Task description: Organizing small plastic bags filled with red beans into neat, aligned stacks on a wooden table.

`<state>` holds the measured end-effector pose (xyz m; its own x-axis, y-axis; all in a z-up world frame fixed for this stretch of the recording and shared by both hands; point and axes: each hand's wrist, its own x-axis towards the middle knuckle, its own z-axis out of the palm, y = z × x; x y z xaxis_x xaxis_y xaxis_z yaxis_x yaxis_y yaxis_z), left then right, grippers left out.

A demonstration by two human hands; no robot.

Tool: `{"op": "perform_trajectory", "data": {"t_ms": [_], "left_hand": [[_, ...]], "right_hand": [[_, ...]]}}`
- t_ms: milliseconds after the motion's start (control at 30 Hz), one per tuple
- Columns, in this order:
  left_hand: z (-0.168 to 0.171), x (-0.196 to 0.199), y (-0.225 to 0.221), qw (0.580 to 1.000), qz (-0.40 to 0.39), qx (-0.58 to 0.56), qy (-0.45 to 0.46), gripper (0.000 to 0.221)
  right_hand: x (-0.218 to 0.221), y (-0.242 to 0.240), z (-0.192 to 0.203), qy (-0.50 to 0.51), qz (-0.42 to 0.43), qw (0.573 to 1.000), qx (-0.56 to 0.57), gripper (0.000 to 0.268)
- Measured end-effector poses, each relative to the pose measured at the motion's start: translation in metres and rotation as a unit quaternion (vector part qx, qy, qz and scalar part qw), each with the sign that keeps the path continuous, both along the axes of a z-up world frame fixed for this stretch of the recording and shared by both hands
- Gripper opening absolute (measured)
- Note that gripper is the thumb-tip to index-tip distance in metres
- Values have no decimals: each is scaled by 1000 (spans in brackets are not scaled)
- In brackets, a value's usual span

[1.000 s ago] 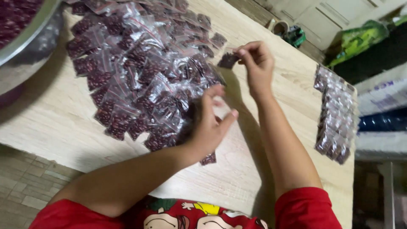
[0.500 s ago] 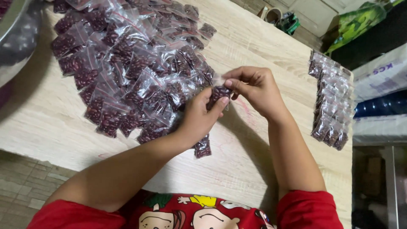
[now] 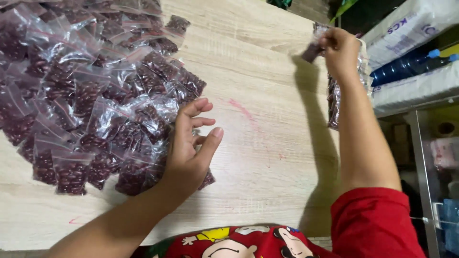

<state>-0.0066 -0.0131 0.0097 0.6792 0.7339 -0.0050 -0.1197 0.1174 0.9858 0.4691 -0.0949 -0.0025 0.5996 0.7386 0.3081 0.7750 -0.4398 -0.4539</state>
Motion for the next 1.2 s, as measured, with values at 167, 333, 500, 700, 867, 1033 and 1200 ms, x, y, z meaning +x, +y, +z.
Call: {"op": "perform_trajectory", "data": {"t_ms": [167,333,500,700,867,1033,1200], "left_hand": [[-4,2,3,1000,5,-3,0,47],[-4,3,5,999,1,-8,33,45],[0,2,7,999,-2,-7,48,46],[0,-1,6,1000,-8,12,26,50],[0,-1,4,999,-20,10,34,51],[2,-1,3,999,-3,29,37,45],[0,1,6,999,16,42,26,44]], "right_hand": [[62,-14,-14,-68,-36,990,-120,26],[73,-7,-22,-112,-87,968,-209,42],[80,-2,-27,-153,-89,961,-212,38],[94,6,-41,-269,-92,943,-173,35],[-10,86,-37,-262,-100,957,-71,43],[-193,156,-31,-186,141,968,95,33],[-226,206,-82,-209,248,945,53,56]]}}
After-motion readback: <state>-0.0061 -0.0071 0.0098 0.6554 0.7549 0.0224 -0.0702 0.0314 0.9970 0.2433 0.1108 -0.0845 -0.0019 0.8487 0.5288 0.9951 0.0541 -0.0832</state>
